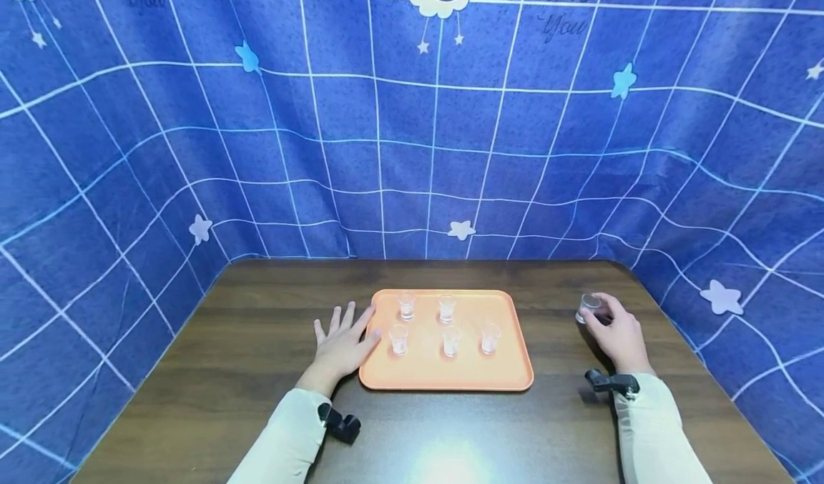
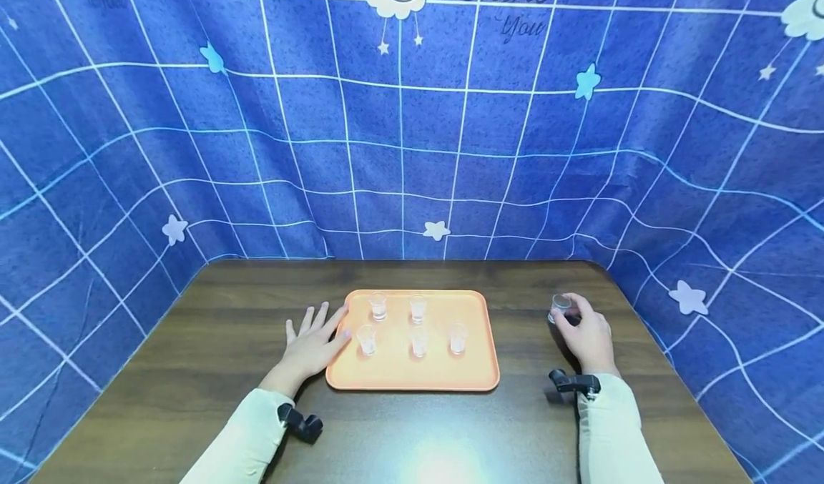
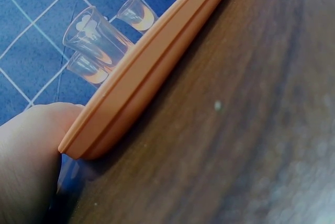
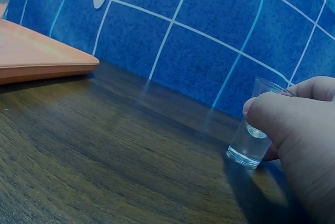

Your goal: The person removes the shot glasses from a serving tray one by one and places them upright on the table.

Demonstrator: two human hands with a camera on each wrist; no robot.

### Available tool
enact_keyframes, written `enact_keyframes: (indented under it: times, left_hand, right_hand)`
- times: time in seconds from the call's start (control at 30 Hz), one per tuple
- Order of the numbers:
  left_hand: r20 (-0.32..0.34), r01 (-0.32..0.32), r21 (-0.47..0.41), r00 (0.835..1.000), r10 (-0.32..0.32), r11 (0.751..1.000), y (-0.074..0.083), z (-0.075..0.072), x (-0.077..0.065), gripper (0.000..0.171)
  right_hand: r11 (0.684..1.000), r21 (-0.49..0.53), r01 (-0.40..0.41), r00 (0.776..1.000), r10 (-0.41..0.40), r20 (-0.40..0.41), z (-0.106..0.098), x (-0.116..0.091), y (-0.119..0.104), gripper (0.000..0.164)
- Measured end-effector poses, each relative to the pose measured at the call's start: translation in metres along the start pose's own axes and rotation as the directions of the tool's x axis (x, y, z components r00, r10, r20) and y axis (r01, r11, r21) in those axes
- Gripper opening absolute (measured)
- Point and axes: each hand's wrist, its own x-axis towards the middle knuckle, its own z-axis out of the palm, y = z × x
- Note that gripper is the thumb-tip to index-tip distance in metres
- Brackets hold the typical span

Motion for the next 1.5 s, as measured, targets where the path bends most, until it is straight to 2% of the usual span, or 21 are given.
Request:
enact_keyframes:
  times: [0.2,0.53,0.67,0.83,0.97,1.17,1.33,1.5]
  left_hand:
    - [0.002,0.008,0.004,1.0,-0.008,1.0,0.001,-0.002,0.001,0.064]
    - [-0.002,-0.004,0.009,1.0,0.004,1.0,-0.005,0.004,0.003,0.065]
    - [-0.017,-0.014,0.006,1.0,0.014,1.0,-0.004,0.001,0.002,0.064]
    - [-0.026,-0.018,0.016,0.999,0.019,1.0,-0.003,0.001,0.001,0.064]
    - [-0.033,-0.014,0.01,0.999,0.014,1.0,-0.002,0.002,-0.001,0.064]
    - [-0.045,-0.01,0.006,0.999,0.011,1.0,-0.002,0.006,-0.004,0.063]
    - [-0.053,-0.009,0.011,0.999,0.009,1.0,-0.003,0.006,-0.005,0.062]
    - [-0.066,-0.017,-0.003,0.998,0.017,1.0,-0.002,0.006,-0.006,0.062]
  right_hand:
    - [1.0,-0.014,-0.002,1.0,0.003,0.014,-0.004,0.001,-0.004,0.049]
    - [1.0,0.007,-0.011,1.0,0.011,0.025,-0.004,-0.002,-0.004,0.055]
    - [1.0,0.01,-0.003,1.0,0.003,-0.026,-0.002,-0.001,-0.004,0.056]
    - [0.999,0.037,0.025,0.99,-0.019,-0.137,0.0,0.001,-0.01,0.055]
    - [0.996,0.032,0.084,0.97,-0.074,-0.232,0.004,0.0,-0.014,0.054]
    - [0.971,0.013,0.239,0.915,-0.221,-0.336,0.01,-0.002,-0.024,0.051]
    - [0.94,0.004,0.342,0.876,-0.318,-0.362,0.014,-0.004,-0.033,0.048]
    - [0.909,0.003,0.417,0.851,-0.39,-0.351,0.019,-0.006,-0.041,0.046]
